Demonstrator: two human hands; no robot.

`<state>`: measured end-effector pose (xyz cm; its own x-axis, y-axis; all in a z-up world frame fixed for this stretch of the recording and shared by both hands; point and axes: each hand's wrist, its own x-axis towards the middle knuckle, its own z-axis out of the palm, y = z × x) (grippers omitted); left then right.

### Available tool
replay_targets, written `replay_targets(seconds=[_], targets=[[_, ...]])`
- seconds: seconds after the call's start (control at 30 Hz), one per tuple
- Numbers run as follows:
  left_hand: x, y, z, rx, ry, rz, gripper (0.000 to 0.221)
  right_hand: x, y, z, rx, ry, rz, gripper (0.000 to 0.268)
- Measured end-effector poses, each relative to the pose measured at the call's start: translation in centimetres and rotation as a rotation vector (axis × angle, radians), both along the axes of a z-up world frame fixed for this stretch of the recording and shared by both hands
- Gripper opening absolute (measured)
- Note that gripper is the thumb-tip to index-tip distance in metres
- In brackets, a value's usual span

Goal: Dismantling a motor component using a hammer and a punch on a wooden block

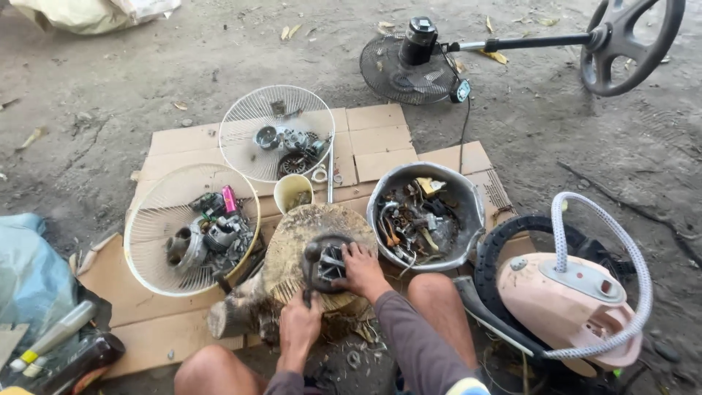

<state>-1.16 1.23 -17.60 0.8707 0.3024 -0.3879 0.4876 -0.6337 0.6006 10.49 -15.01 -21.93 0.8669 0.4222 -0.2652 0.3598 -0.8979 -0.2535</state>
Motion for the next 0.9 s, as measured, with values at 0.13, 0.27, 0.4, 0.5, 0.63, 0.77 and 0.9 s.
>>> replay_targets(seconds=[0.13,0.27,0.4,0.5,0.63,0.77,0.9], targets=[[-1.4,-0.6,5.9,-0.011,-0.112,0.098,0.030,-1.6,-0.4,0.6,0.067,0.101,-0.019,0.117],[-0.8,-0.4,10.9,-0.057,-0.364,0.111,0.031,-0.8,-0.6,-3.2,0.270,-0.016,-0.114,0.113],[-1.0,0.1,11.7,-0.172,-0.526,0.014,0.021,-0.6,-1.0,-1.4,0.300,0.039,-0.142,0.110],[-0.5,0.3,11.1,-0.200,-0.597,-0.021,0.019,0.2,-1.3,-0.8,0.273,0.030,-0.142,0.110],[-0.5,0.3,6.7,-0.135,-0.480,-0.078,0.022,-0.6,-1.0,0.0,0.183,0.092,-0.118,0.114],[0.8,0.2,0.9,-0.094,-0.226,-0.105,0.026,-0.1,-0.9,-0.5,0.105,0.039,-0.090,0.115],[0.5,-0.7,-2.9,-0.031,-0.051,-0.057,0.021,0.0,-1.2,-0.8,0.131,0.015,-0.113,0.118]])
